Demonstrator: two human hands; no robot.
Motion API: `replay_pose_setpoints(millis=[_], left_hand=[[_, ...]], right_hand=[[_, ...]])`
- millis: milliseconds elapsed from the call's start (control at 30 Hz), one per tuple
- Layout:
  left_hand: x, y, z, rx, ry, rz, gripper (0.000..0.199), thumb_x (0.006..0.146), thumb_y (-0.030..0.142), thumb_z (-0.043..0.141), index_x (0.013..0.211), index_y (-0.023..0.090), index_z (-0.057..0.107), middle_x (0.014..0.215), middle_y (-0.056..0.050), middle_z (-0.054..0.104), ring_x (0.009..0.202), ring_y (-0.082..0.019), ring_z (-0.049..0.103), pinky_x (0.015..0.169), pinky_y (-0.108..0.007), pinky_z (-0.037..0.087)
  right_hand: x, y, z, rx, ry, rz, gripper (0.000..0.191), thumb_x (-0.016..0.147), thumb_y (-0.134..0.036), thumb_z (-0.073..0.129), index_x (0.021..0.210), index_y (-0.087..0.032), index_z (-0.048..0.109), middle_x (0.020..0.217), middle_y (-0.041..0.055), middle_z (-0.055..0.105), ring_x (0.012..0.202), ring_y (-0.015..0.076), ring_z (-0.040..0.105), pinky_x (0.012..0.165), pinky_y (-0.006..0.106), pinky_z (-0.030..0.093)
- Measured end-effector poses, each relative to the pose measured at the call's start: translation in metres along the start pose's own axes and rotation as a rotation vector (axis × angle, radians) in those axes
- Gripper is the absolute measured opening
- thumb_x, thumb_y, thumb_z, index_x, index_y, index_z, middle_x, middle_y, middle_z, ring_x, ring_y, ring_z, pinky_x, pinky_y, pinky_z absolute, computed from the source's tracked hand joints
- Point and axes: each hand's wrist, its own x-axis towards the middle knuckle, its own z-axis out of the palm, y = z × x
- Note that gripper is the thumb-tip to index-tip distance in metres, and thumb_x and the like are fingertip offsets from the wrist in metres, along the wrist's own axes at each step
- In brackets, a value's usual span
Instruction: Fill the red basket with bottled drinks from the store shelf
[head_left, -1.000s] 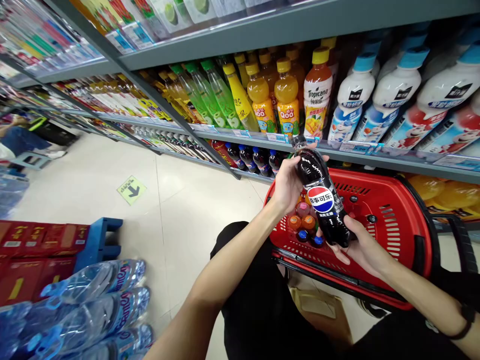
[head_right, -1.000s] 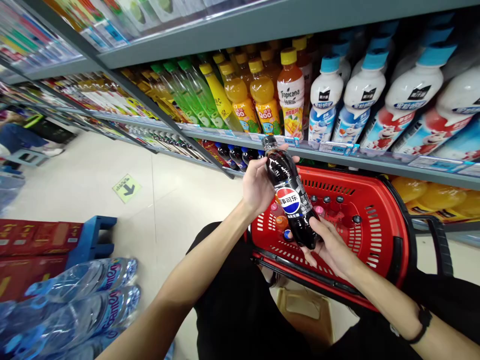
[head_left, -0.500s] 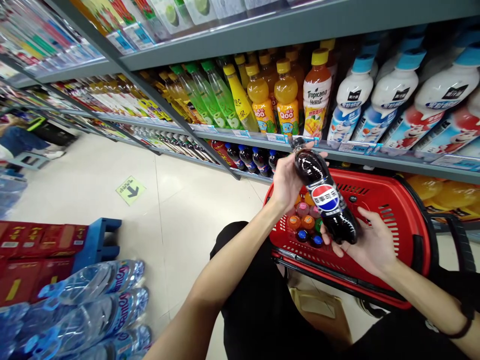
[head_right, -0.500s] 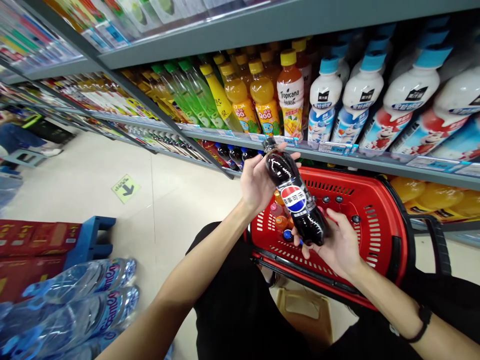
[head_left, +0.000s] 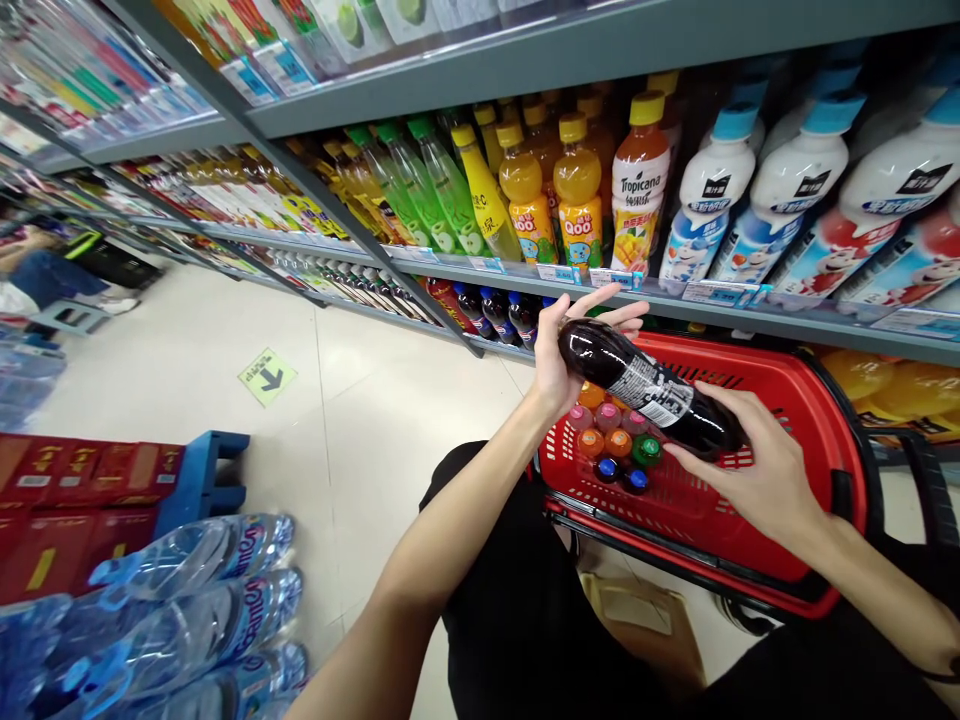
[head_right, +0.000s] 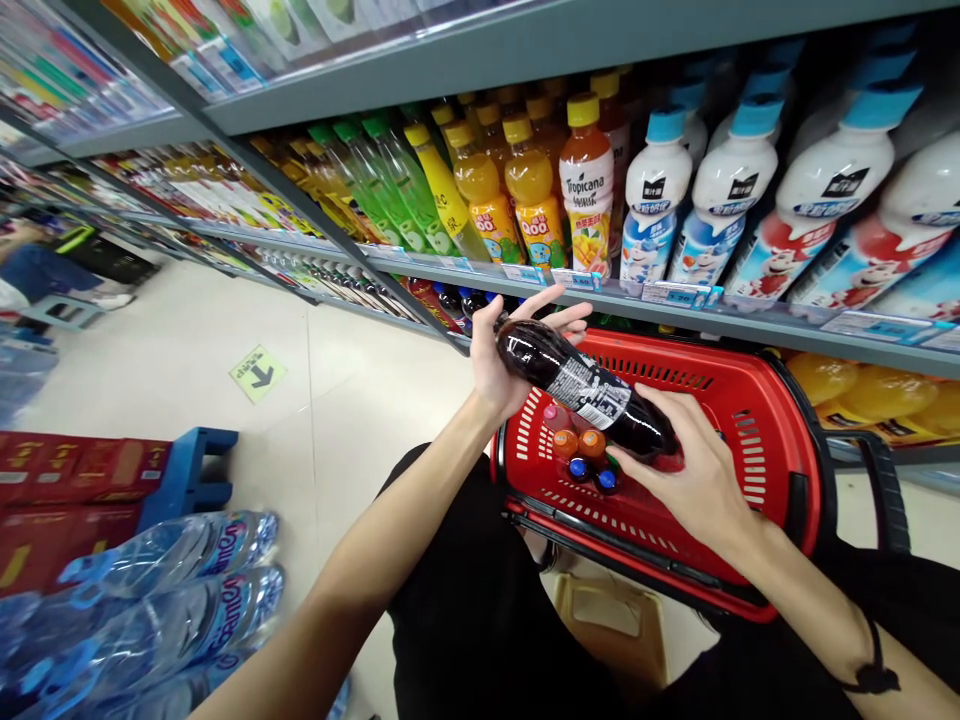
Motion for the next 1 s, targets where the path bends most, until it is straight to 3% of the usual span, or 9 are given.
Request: replay_pose_setpoints(millis=[133,300,367,467,567,667,867,1000], left_hand=[[-0.003,0.000,0.001,0.039,-0.032,-0.016,0.068,0.092,0.065,0.046,0.126,0.011,0.070,0.115,-0.018,0.077,0.103,-0.027,0.074,0.101,-0.040,0.053],[-0.005,-0.002,0.002,0.012,-0.061,-0.040,0.065,0.091,0.065,0.048,0.115,0.011,0.074,0.111,-0.017,0.078,0.101,-0.028,0.075,0.100,-0.040,0.054],[-0.004,-0.003,0.002,0.004,-0.078,-0.024,0.064,0.092,0.064,0.049,0.115,0.011,0.074,0.111,-0.018,0.078,0.102,-0.027,0.075,0.100,-0.040,0.054],[-0.003,-0.004,0.003,0.029,-0.069,0.010,0.061,0.091,0.063,0.049,0.115,0.011,0.074,0.113,-0.018,0.078,0.103,-0.028,0.075,0.102,-0.041,0.054],[-0.003,-0.004,0.005,0.079,-0.051,0.025,0.062,0.089,0.064,0.050,0.114,0.012,0.073,0.114,-0.017,0.078,0.106,-0.029,0.075,0.101,-0.042,0.054],[-0.003,-0.004,0.004,0.114,-0.085,0.054,0.064,0.088,0.066,0.053,0.118,0.013,0.072,0.115,-0.017,0.077,0.107,-0.029,0.074,0.097,-0.041,0.056],[0.000,-0.006,-0.006,0.165,-0.182,0.166,0.063,0.084,0.065,0.067,0.127,0.018,0.065,0.114,-0.011,0.077,0.100,-0.025,0.073,0.090,-0.037,0.058],[0.004,-0.006,-0.014,0.334,-0.225,0.154,0.061,0.083,0.055,0.077,0.130,0.020,0.062,0.112,-0.010,0.076,0.100,-0.023,0.072,0.091,-0.036,0.057]], right_hand=[[0.004,0.007,-0.015,-0.228,0.136,-0.278,0.075,0.090,-0.025,0.082,0.157,-0.024,0.048,0.132,0.0143,0.062,0.118,0.0308,0.065,0.105,0.046,0.057],[0.003,0.017,-0.024,-0.340,0.160,-0.391,0.085,0.087,-0.023,0.085,0.161,-0.025,0.043,0.133,0.0162,0.062,0.119,0.0343,0.065,0.101,0.048,0.058],[0.001,0.014,-0.022,-0.311,0.174,-0.302,0.079,0.087,-0.027,0.085,0.156,-0.025,0.048,0.130,0.0144,0.064,0.116,0.0325,0.066,0.100,0.046,0.059],[-0.004,0.003,-0.015,-0.211,0.134,-0.032,0.068,0.086,-0.041,0.086,0.145,-0.024,0.056,0.128,0.0116,0.067,0.111,0.0304,0.069,0.096,0.043,0.060],[-0.009,-0.004,-0.008,-0.050,0.069,0.155,0.069,0.079,-0.047,0.089,0.138,-0.024,0.060,0.129,0.0092,0.068,0.112,0.0292,0.069,0.099,0.042,0.058],[-0.012,-0.002,-0.004,0.194,0.017,0.244,0.066,0.079,-0.044,0.090,0.135,-0.024,0.060,0.130,0.0085,0.068,0.116,0.0268,0.069,0.103,0.039,0.057],[-0.008,0.006,0.003,0.599,-0.078,0.381,0.062,0.081,-0.042,0.090,0.133,-0.024,0.060,0.128,0.0089,0.070,0.113,0.0226,0.071,0.095,0.029,0.059],[-0.007,0.008,0.008,0.487,-0.189,0.397,0.078,0.073,-0.046,0.094,0.138,-0.026,0.055,0.129,0.0083,0.071,0.117,0.0263,0.071,0.097,0.034,0.059]])
